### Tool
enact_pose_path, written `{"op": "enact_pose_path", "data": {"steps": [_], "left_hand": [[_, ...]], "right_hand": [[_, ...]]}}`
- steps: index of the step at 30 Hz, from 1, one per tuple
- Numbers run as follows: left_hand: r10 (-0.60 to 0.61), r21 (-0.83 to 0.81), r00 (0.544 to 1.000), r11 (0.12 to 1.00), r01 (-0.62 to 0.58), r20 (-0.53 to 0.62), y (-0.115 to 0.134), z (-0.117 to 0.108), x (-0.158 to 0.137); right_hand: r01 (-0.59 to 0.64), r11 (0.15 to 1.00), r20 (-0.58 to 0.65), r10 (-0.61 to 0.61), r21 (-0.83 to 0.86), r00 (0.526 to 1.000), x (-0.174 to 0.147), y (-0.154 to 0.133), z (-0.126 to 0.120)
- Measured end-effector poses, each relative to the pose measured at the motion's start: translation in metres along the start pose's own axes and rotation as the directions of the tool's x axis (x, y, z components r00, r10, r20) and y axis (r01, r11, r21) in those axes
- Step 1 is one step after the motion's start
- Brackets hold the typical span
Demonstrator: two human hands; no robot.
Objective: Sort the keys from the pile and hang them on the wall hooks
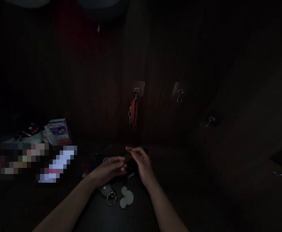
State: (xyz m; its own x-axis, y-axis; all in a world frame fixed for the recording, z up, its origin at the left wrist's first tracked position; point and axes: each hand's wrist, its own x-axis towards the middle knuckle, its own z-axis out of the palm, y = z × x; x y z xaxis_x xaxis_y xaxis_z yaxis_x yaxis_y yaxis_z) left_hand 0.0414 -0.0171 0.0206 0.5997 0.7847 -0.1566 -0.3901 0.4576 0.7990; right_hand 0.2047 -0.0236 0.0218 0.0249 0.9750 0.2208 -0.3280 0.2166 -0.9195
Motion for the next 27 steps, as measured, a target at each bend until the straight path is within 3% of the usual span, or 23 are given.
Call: {"op": "enact_pose_path", "data": {"steps": [7,14,18,23,27], "left_hand": [[0.044,0.038,0.994,0.998,-0.040,-0.100,0.001,0.003,0.002],[0.118,0.127,0.976,0.987,-0.096,-0.184,0.000,0.002,0.004],[0.169,0.133,0.938,0.982,-0.134,-0.302,-0.002,-0.009,0.010],[0.201,0.123,0.899,0.979,-0.165,-0.389,0.002,-0.014,0.012],[0.206,0.181,0.891,0.973,-0.142,-0.406,0.004,-0.011,0.010]], "right_hand": [[-0.031,0.998,-0.074,0.027,-0.054,0.997,0.006,0.011,-0.006],[-0.057,0.997,-0.079,0.062,0.057,0.995,0.003,-0.001,-0.003],[0.026,0.984,-0.229,0.016,0.179,0.973,0.006,-0.017,-0.018],[0.255,0.935,-0.530,-0.090,0.248,0.843,0.021,-0.046,-0.059],[0.459,0.875,-0.706,-0.227,0.154,0.670,0.039,-0.083,-0.094]]}}
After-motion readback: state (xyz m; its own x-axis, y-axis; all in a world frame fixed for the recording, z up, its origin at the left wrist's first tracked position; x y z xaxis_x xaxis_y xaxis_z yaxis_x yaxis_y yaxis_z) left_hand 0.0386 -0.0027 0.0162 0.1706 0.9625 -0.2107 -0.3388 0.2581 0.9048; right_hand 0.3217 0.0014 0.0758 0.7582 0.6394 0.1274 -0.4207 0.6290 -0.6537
